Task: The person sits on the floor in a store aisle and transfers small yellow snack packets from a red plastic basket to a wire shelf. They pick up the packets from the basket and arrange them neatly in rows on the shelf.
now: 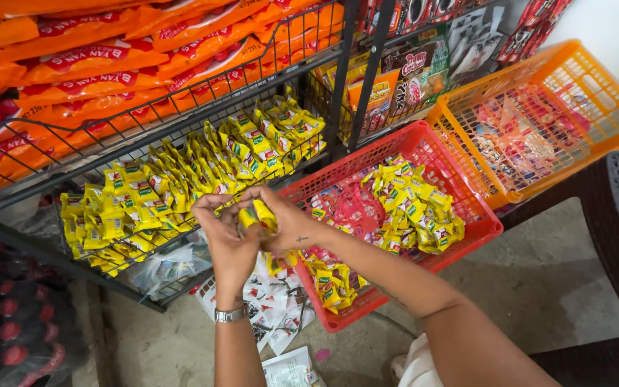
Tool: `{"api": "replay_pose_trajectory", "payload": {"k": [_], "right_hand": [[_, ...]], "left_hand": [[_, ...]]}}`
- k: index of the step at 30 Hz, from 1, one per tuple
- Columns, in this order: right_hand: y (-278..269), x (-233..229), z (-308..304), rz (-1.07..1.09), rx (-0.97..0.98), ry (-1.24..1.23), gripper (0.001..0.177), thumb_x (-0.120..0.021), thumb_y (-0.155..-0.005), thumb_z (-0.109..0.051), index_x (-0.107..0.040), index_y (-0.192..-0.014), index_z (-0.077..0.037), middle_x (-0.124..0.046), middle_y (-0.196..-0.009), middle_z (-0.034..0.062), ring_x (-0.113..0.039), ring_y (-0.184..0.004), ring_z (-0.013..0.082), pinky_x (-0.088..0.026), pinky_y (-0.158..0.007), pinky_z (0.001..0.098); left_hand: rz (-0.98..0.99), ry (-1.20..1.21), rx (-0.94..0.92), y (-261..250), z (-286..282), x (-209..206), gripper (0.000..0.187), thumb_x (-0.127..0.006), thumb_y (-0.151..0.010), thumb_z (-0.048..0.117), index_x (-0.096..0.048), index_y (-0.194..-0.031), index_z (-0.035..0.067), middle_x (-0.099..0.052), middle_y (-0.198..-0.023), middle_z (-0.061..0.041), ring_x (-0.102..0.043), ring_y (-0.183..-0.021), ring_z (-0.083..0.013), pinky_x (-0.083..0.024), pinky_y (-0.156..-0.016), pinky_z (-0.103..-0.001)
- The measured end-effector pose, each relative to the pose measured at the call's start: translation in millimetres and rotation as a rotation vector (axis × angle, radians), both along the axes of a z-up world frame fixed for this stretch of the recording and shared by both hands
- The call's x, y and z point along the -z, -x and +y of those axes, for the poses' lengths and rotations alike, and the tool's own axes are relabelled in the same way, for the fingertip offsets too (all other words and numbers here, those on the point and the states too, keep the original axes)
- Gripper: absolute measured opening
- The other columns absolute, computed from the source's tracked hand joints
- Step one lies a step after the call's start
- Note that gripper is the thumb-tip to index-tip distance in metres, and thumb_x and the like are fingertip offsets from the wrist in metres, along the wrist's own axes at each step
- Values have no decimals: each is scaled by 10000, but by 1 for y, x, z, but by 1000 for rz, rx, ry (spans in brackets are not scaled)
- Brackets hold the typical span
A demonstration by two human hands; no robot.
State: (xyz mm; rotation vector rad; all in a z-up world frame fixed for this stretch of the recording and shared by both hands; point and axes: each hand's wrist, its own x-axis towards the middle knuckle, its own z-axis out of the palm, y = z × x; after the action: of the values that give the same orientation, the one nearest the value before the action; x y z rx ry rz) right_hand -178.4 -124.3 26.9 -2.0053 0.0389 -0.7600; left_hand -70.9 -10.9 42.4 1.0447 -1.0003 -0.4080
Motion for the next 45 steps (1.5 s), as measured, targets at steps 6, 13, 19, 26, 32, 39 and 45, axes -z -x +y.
{"api": "replay_pose_trajectory", "payload": {"k": [6, 13, 19, 26, 32, 39, 45], "right_hand": [[-18, 28, -2, -94, -17, -322, 647, -716, -826, -12, -449, -1414, -41, -565, -1355, 66, -540, -1277, 151, -442, -1128, 333], [-10, -2, 5, -197, 13, -380, 549, -575, -917, 18, -459, -1447, -69, -522, -1316, 21, -485, -1247, 128, -448, -1062, 317], [-15, 4, 2, -146, 157, -361, 659, -605, -837, -132, -455, -1476, -70, -486, -1225, 109, -467, -1146, 240, -380, -1013, 380], [-22, 18, -7, 162, 456, 278, 651, -456, -1048, -435, -363, -1549, -30, -374, -1502, 230, -332, -1408, 365, -222, -1164, 463], [-23, 48, -20, 64, 95, -43, 574, -383, -1121, -452, -467, -1453, 9, -516, -1463, 205, -475, -1403, 299, -342, -1184, 395], [-11, 49, -4, 155, 56, -141, 597, -376, -1098, -485, -498, -1433, -6, -611, -1348, 173, -576, -1297, 255, -436, -1099, 357], [2, 25, -11, 304, 46, 168, 649, -678, -939, -548, -575, -1301, -20, -652, -1138, 192, -654, -1039, 292, -526, -901, 395]], "left_hand": [[98, 4, 31, 6, 0, -7, 715, -586, -739, -217, -270, -1303, 88, -353, -1314, -91, -558, -1262, -232, -505, -1062, -365], [-94, 20, -27, -9, -21, 44, 628, -655, -949, 34, -323, -1482, 31, -396, -1469, -159, -437, -1416, -257, -376, -1188, -398], [-37, -269, 54, -15, -47, 96, 676, -362, -1107, 471, -296, -1559, -28, -348, -1602, -144, -318, -1471, -193, -254, -1186, -347], [760, -275, 203, -16, -54, 97, 621, -404, -1050, 513, -508, -1377, -6, -609, -1315, -109, -579, -1183, -204, -466, -1032, -368], [530, -204, 0, -10, -54, 91, 461, -464, -1047, 435, -556, -1295, 58, -633, -1228, -45, -588, -1105, -134, -484, -960, -304], [428, 1, -296, -8, -44, 66, 342, -506, -1126, 408, -539, -999, 92, -542, -895, 31, -468, -819, -81, -413, -714, -259], [680, -38, -181, -14, -24, 34, 229, -569, -1031, 391, -581, -957, 175, -513, -781, 73, -455, -683, -62, -390, -599, -255]]}}
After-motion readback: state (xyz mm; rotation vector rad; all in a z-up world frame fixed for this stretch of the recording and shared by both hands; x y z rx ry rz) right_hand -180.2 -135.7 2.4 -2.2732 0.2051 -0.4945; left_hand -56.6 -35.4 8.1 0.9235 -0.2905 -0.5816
